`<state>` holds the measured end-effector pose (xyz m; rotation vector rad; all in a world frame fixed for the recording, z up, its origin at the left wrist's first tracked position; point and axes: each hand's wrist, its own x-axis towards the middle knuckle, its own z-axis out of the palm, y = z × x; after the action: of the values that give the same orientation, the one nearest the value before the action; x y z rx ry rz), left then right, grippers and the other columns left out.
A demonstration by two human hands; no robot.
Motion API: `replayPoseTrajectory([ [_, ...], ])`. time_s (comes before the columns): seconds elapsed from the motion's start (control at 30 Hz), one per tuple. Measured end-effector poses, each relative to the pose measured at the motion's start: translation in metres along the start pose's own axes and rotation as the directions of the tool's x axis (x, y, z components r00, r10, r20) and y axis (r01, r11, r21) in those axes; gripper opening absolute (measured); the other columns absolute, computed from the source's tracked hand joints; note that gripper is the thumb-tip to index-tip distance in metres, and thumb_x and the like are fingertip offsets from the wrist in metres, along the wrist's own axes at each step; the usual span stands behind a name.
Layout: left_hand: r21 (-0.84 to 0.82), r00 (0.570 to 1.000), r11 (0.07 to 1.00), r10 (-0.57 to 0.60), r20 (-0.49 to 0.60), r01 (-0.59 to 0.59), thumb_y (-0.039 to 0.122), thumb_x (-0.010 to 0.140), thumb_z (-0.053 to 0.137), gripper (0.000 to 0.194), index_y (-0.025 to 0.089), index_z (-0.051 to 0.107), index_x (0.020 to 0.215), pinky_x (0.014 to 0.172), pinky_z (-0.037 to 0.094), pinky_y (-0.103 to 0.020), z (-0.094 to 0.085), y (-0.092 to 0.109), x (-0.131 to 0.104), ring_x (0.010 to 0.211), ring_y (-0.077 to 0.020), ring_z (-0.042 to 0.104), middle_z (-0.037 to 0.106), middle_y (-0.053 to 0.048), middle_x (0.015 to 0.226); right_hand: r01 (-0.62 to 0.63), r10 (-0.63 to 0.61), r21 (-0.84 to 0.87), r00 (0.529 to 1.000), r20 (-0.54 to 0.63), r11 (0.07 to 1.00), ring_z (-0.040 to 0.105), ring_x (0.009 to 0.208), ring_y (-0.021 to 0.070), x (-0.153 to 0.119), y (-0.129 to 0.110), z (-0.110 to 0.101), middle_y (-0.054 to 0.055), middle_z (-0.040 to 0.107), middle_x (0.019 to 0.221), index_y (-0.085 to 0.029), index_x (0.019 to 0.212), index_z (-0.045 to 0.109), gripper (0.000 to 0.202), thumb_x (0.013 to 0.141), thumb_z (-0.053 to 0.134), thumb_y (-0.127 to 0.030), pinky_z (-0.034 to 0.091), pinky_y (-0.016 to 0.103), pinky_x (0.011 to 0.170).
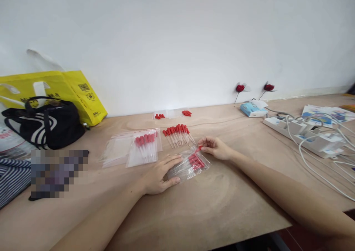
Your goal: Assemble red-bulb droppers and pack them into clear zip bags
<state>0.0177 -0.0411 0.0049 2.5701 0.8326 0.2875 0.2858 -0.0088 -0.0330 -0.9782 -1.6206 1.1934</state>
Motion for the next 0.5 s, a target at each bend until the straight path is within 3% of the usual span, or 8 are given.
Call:
replayPoseTrajectory([
  [0.2,0.000,1.000,1.000,0.016,-0.013,-0.016,0.036,0.081,0.048,0.053,0.022,0.033,0.130,0.103,0.025,-0.042,0.002,-0.002,0.001,0.124,-0.0226,0.033,0.038,-0.006,0.134,-0.066,0.072,0.194,0.997,-0.023,0.979,0.056,0.060,0.0083,0.000,-0.003,0.021,0.000,0.061,0.074,-0.016,0.077,0.053,0.036,0.052,0.075,-0.032,0.046,0.024,0.060],
  [0.37,0.011,1.000,1.000,0.000,0.003,0.000,0.037,0.082,0.047,0.053,0.023,0.031,0.131,0.104,0.024,-0.042,0.001,-0.002,0.000,0.125,-0.0223,0.030,0.034,-0.005,0.137,-0.136,0.140,0.126,0.990,-0.024,0.983,0.048,0.046,0.0042,0.001,-0.005,0.022,-0.003,0.060,0.067,-0.015,0.076,0.056,0.037,0.049,0.077,-0.030,0.041,0.019,0.046],
  [0.5,0.021,1.000,1.000,0.016,0.006,-0.016,0.036,0.082,0.047,0.053,0.024,0.031,0.131,0.103,0.025,-0.041,0.001,-0.002,0.001,0.125,-0.0218,0.031,0.035,-0.005,0.136,-0.149,0.146,0.164,0.989,0.029,0.975,0.052,0.051,0.0059,0.003,-0.005,0.017,-0.003,0.060,0.065,-0.014,0.080,0.059,0.044,0.043,0.080,-0.026,0.041,0.019,0.049],
])
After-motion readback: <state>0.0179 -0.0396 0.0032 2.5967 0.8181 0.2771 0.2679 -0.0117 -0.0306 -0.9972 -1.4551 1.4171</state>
